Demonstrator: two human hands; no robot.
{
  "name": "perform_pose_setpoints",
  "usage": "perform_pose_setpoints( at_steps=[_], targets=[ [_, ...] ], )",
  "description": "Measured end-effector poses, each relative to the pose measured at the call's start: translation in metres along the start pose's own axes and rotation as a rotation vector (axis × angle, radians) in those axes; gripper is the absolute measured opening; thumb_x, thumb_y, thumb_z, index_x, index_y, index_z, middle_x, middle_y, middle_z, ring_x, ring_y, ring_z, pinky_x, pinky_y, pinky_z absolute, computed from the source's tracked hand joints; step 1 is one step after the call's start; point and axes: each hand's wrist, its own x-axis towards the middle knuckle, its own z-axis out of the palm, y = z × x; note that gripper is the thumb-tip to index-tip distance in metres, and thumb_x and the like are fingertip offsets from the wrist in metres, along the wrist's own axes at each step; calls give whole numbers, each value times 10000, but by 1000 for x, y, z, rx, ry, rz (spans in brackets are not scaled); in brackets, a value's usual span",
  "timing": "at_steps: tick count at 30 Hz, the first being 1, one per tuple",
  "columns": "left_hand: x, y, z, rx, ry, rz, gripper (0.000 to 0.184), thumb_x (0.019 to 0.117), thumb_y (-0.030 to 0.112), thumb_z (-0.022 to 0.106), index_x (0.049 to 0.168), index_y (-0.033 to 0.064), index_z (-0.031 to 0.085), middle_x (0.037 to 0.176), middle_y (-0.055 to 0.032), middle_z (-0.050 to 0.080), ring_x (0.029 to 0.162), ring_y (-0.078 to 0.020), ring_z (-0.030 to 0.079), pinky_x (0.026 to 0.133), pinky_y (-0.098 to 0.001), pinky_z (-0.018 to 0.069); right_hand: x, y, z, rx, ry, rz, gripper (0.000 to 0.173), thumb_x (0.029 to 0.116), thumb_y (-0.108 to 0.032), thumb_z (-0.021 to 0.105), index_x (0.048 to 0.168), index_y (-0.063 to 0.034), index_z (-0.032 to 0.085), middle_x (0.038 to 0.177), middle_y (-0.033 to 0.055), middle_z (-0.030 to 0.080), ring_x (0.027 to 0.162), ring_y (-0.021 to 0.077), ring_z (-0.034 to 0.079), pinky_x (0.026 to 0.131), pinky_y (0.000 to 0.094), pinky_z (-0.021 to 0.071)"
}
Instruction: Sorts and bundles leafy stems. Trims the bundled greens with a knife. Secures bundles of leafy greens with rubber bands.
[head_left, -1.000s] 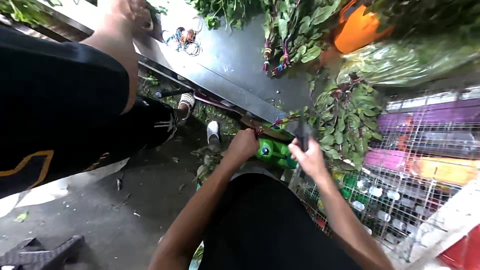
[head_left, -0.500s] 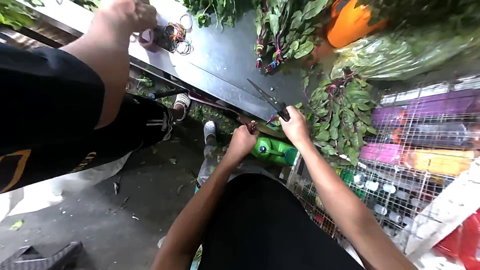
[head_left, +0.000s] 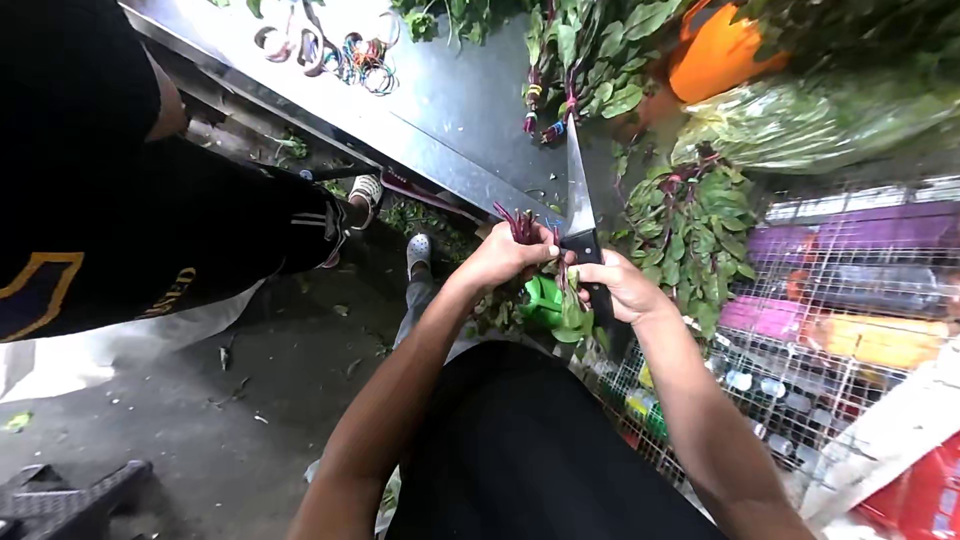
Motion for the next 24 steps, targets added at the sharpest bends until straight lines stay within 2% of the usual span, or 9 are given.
perform_pose_setpoints(
  at_steps=[2,5,7,9,10,13,15,19,24],
  targets=[
    [-7,7,2,16,-17,-43,62,947,122,679,937,64,658,656,1,608,498,-52,527,481,-192,462,1,3,4,10,20,-46,162,914,-78,607,1074,-74,636,784,23,677,613,54,618,578,196,546],
    [-4,6,5,60,-15,-133,108,965,131,702,968,23,708,712,-39,680,515,-68,551,487,-215,464,5,5,8,-47,92,-71,181,942,-127,552,1091,-70,637,870,57,716,750,112,687,697,272,595],
    [-4,4,7,127,60,-157,116,973,127,693,947,15,704,707,-45,667,532,-86,556,509,-235,472,8,6,4,-191,164,-79,182,985,-163,564,1130,-69,621,919,50,693,752,128,663,692,294,584],
    [-6,1,7,173,136,-155,140,972,150,694,928,18,679,684,-45,644,534,-100,562,514,-250,484,5,3,-4,-386,266,-126,237,978,-151,613,1193,-66,665,1053,64,710,819,166,651,737,345,557],
    [-5,-2,5,181,163,-156,165,969,172,709,923,17,680,678,-47,644,536,-109,571,523,-267,498,3,1,-8,-441,304,-161,223,963,-124,628,1172,-68,681,1077,68,717,835,180,656,748,364,558],
    [-5,-6,1,200,225,-162,226,977,224,716,876,29,660,628,-36,622,504,-111,563,511,-276,499,-10,-6,-8,-440,296,-242,139,901,-112,642,1035,-83,670,998,58,740,889,189,694,808,385,579],
    [-5,-5,3,205,249,-165,233,978,237,716,880,36,650,623,-34,622,499,-116,571,507,-278,510,-16,-7,-1,-420,211,-218,175,888,-174,713,1037,-84,689,998,52,736,929,177,693,847,385,582],
    [-8,-1,8,186,255,-131,240,954,225,742,826,46,648,589,-31,587,468,-111,530,475,-271,472,-12,0,8,-396,122,-103,311,800,-139,828,1050,-59,659,916,43,705,848,134,687,800,321,601],
    [-21,14,-14,89,107,-140,130,943,113,710,853,47,641,602,15,564,471,-60,494,470,-216,450,-13,0,-4,-322,89,-93,276,762,-59,805,982,-65,638,867,45,696,798,131,678,750,308,593]
  ],
)
